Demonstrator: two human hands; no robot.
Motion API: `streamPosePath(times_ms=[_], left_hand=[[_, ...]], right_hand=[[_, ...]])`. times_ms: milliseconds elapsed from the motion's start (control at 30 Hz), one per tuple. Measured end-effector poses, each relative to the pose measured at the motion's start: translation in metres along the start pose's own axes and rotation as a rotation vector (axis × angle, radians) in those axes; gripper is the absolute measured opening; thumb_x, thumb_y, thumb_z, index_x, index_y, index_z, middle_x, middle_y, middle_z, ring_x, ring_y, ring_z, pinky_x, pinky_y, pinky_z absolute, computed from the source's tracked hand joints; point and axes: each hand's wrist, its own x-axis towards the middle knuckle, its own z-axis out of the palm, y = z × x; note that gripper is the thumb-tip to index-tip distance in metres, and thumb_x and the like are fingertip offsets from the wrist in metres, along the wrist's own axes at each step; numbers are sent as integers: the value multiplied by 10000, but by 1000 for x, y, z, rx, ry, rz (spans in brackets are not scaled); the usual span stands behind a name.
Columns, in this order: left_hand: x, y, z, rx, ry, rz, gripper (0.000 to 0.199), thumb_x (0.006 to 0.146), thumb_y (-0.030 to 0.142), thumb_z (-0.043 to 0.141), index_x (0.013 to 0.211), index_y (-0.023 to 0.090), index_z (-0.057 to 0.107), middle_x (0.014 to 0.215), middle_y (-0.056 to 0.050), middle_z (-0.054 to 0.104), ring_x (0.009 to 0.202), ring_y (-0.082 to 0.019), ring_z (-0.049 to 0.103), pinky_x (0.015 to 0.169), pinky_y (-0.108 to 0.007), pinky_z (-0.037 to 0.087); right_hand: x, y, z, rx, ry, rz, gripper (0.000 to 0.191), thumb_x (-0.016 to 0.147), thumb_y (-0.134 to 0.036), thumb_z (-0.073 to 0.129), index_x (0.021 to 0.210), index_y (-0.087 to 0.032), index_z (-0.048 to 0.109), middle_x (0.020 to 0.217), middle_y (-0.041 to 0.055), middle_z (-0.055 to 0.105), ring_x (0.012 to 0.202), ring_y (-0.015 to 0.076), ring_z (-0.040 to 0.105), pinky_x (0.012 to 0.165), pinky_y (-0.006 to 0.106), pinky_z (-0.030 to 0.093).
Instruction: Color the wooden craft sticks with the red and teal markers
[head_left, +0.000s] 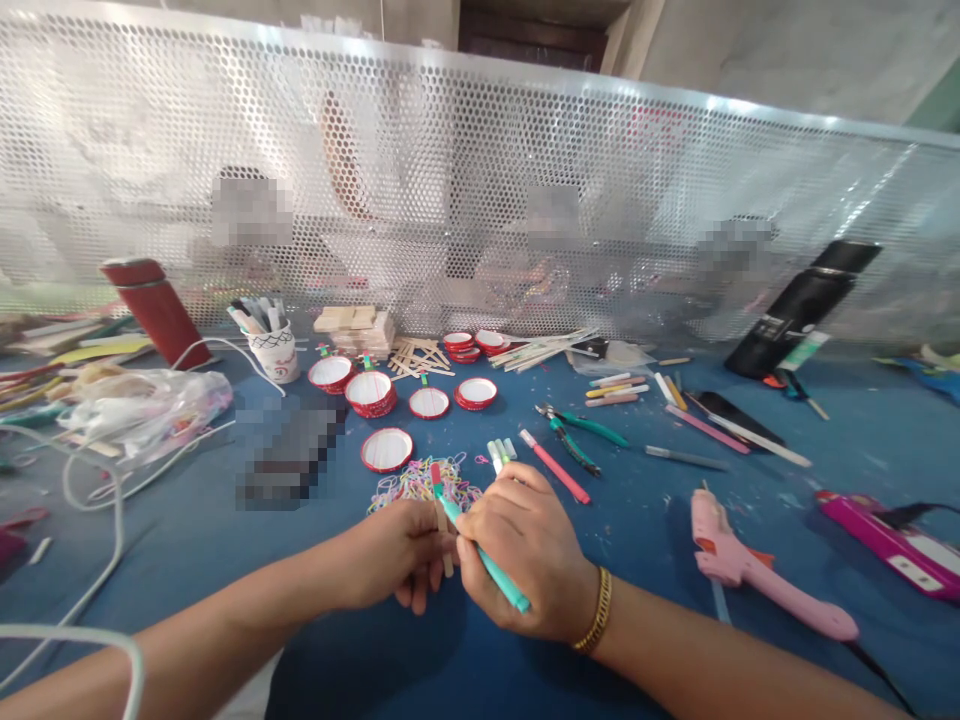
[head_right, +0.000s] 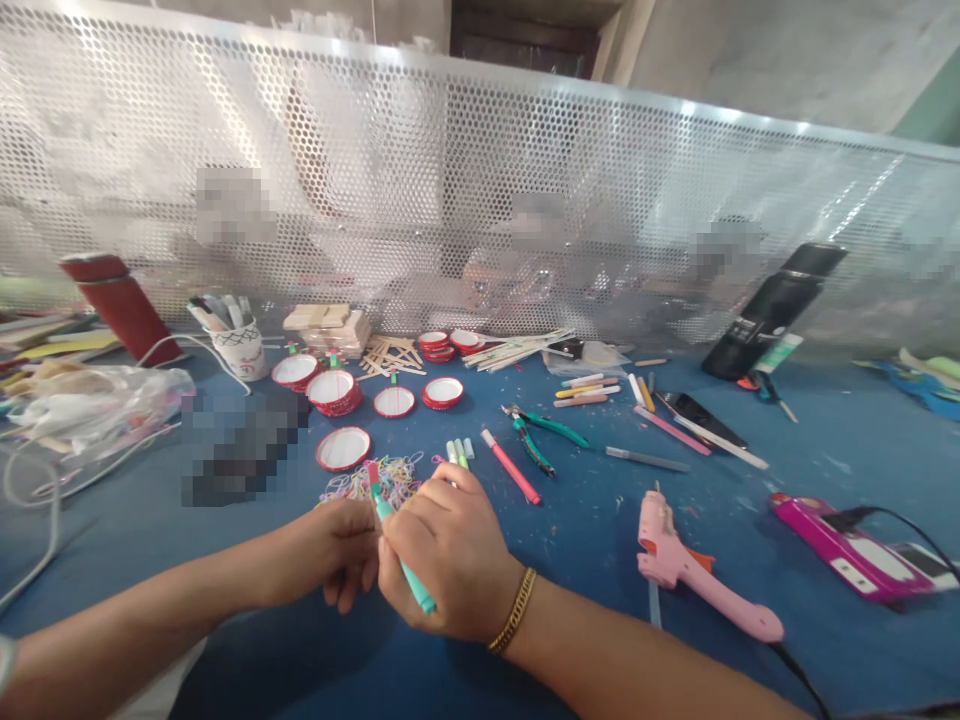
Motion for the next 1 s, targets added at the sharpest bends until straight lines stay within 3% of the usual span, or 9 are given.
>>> streamPosePath(times_ms=[767, 1000], left_hand=[[3, -4, 0, -42, -6, 6, 311, 838, 482, 514, 766, 179, 527, 589, 34, 573, 432, -88, 556, 407, -179, 397], [1, -2, 0, -26, -3, 0, 291, 840, 442, 497, 725, 175, 525, 583, 28, 569, 447, -89, 562, 432, -185, 414]], right_hand=[[0, 1, -2, 7, 1, 53, 102, 859, -203, 486, 834, -179, 582, 674, 4, 607, 687, 159, 522, 795, 379, 386], [1, 1, -2, 11, -5, 17, 99, 864, -205, 484, 855, -182, 580, 702, 3, 621, 707, 160, 528, 820, 385, 386]])
